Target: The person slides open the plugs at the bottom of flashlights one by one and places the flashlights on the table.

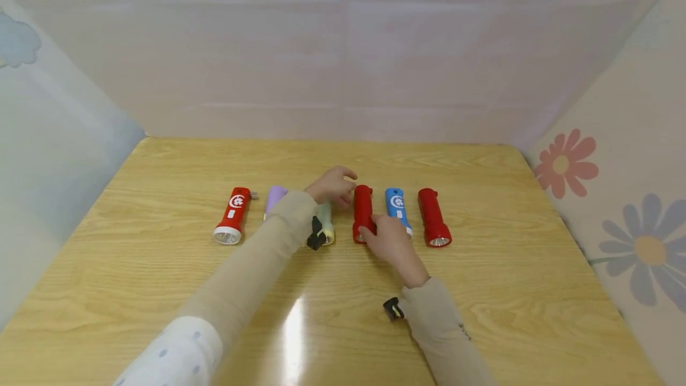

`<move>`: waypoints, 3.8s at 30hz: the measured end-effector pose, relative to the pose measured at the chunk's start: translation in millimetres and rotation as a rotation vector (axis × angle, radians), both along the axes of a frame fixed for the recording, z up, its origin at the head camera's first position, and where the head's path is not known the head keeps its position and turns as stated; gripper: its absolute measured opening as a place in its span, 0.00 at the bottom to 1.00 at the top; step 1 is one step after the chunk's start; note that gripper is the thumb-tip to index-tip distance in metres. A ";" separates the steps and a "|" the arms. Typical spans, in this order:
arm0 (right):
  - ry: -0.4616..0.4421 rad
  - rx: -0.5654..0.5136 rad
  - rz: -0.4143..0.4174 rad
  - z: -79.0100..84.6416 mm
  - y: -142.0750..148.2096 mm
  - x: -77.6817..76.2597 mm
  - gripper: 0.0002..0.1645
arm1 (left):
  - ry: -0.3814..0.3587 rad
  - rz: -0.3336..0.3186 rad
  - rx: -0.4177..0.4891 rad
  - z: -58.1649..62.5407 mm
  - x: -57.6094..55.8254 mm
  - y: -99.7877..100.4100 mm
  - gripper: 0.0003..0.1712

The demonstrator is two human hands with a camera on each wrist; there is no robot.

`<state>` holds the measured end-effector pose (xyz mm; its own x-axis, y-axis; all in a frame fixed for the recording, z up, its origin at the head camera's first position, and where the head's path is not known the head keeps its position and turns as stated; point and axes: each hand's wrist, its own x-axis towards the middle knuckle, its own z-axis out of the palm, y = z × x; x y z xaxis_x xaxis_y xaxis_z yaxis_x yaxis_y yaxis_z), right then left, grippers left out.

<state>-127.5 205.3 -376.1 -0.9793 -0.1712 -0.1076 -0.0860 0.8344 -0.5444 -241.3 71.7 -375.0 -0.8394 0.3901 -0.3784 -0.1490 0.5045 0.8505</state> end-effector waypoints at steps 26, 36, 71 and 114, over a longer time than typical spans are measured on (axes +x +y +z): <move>0.017 -0.035 0.007 -3.4 -1.2 -0.9 0.22 | 0.018 -0.068 -0.047 -6.4 3.3 2.9 0.19; 0.027 -0.050 0.010 -3.1 -1.0 0.0 0.21 | 0.038 -0.050 -0.054 -3.7 5.0 3.2 0.20; 0.008 -0.050 -0.038 -4.9 -0.7 -2.5 0.29 | 0.115 0.119 0.100 -1.2 10.3 2.5 0.12; -0.046 -0.106 -0.040 0.6 4.7 -1.7 0.28 | 0.173 0.093 0.184 3.2 14.3 -0.1 0.11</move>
<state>-129.2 210.0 -375.5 -0.9801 -0.1445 -0.1359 -0.0265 0.7743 -0.6322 -227.1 71.6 -371.8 -0.9208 0.3573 -0.1563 -0.0320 0.3303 0.9433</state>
